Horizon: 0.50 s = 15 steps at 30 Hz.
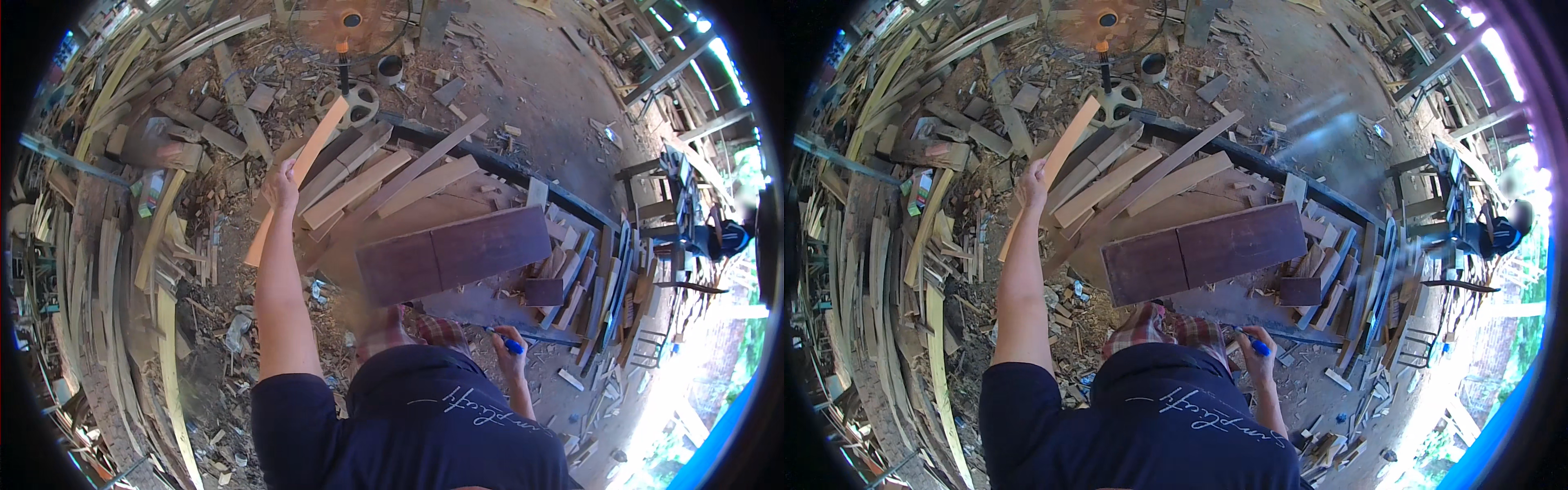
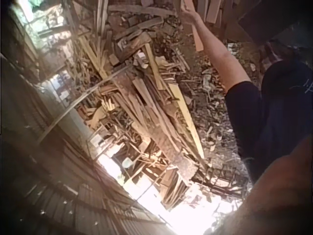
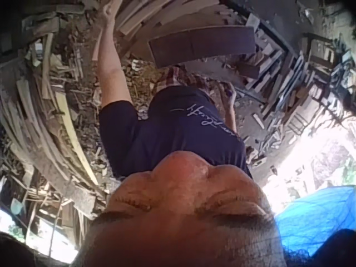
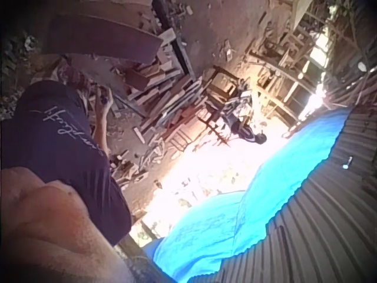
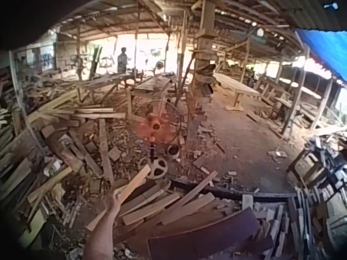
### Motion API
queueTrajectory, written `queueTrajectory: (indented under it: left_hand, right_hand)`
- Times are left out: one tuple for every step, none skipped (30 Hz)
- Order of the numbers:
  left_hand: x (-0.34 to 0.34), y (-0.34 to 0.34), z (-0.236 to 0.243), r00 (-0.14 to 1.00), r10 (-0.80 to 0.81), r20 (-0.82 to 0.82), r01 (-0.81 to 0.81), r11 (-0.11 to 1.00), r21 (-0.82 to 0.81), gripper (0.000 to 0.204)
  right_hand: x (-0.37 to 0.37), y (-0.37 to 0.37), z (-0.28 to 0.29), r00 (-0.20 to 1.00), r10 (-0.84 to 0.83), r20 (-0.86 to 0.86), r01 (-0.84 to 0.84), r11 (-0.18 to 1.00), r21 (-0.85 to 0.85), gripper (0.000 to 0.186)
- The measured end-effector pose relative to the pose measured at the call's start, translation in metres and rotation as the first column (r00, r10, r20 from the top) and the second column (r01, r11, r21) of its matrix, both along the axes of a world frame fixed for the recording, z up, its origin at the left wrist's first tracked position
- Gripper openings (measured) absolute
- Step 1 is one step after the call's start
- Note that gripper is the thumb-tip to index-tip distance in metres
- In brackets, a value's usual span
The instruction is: The person measures and marks a wooden board with a ruler and pen, then saws it by hand with a hand saw.
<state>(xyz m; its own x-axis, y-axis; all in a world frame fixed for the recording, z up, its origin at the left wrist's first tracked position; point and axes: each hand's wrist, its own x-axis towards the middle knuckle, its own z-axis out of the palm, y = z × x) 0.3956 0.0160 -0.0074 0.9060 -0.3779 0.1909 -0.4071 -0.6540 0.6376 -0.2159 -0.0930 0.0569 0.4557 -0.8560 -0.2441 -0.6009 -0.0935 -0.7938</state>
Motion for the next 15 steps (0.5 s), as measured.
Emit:
queueTrajectory:
  left_hand:
    - [0.002, -0.009, -0.001, 0.999, 0.031, 0.027, -0.034, 0.991, 0.127, 0.027]
    - [0.011, -0.002, -0.014, 0.999, 0.037, 0.029, -0.04, 0.99, 0.132, 0.027]
    - [0.023, 0.007, -0.031, 0.997, 0.033, 0.065, -0.041, 0.991, 0.131, 0.026]
    - [0.031, 0.013, -0.048, 0.995, 0.023, 0.099, -0.036, 0.991, 0.13, 0.026]
    - [0.032, 0.006, -0.057, 0.996, 0.007, 0.092, -0.019, 0.991, 0.129, 0.026]
    - [0.031, 0.001, -0.068, 1.0, -0.004, -0.001, 0.004, 0.968, 0.249, 0.029]
    - [0.031, -0.01, -0.075, 0.996, -0.015, -0.093, 0.047, 0.931, 0.361, 0.033]
    - [0.029, -0.019, -0.082, 0.994, -0.044, -0.104, 0.078, 0.931, 0.357, 0.033]
    - [0.027, -0.028, -0.091, 0.994, -0.02, -0.11, 0.061, 0.921, 0.384, 0.035]
    - [0.026, -0.036, -0.099, 0.993, -0.001, -0.116, 0.048, 0.91, 0.411, 0.038]
    - [0.047, -0.01, -0.111, 0.985, -0.033, -0.167, 0.093, 0.928, 0.36, 0.04]
    - [0.067, 0.033, -0.122, 0.989, -0.07, -0.132, 0.093, 0.979, 0.179, 0.042]
    - [0.048, -0.012, -0.124, 0.974, -0.096, -0.204, 0.121, 0.986, 0.113, 0.043]
    - [0.051, -0.014, -0.121, 0.953, -0.15, -0.262, 0.161, 0.987, 0.02, 0.043]
    - [0.08, 0.033, -0.119, 0.973, -0.103, -0.206, 0.106, 0.994, 0.005, 0.045]
  right_hand:
    - [-0.003, 0.005, 0.005, 0.998, -0.039, -0.04, 0.038, 0.999, -0.013, 0.021]
    - [-0.003, 0.009, 0.012, 0.999, -0.049, -0.024, 0.049, 0.998, 0.031, 0.017]
    - [-0.006, 0.014, 0.012, 0.999, -0.044, -0.024, 0.045, 0.998, 0.036, 0.017]
    - [-0.013, 0.017, 0.011, 0.998, -0.058, -0.015, 0.058, 0.997, 0.05, 0.018]
    - [-0.015, 0.02, 0.012, 0.996, -0.087, -0.011, 0.087, 0.994, 0.059, 0.02]
    - [-0.016, 0.024, 0.016, 0.996, -0.088, -0.032, 0.089, 0.995, 0.042, 0.019]
    - [-0.02, 0.026, 0.013, 0.993, -0.114, -0.041, 0.116, 0.993, 0.037, 0.019]
    - [-0.028, 0.026, 0.005, 0.99, -0.122, -0.069, 0.123, 0.992, 0.019, 0.018]
    - [-0.029, 0.03, 0.008, 0.985, -0.139, -0.098, 0.14, 0.99, 0.0, 0.018]
    - [-0.027, 0.03, 0.007, 0.987, -0.156, -0.036, 0.155, 0.988, -0.024, 0.018]
    - [-0.016, 0.027, 0.014, 0.992, -0.128, -0.011, 0.128, 0.992, 0.013, 0.018]
    - [-0.007, 0.023, 0.021, 0.995, -0.098, 0.018, 0.097, 0.994, 0.058, 0.018]
    - [-0.005, 0.021, 0.024, 0.975, -0.22, 0.039, 0.214, 0.97, 0.118, 0.017]
    - [0.0, 0.016, 0.027, 0.951, -0.296, 0.087, 0.274, 0.941, 0.2, 0.017]
    - [0.004, 0.01, 0.022, 0.938, -0.311, 0.155, 0.26, 0.923, 0.282, 0.018]
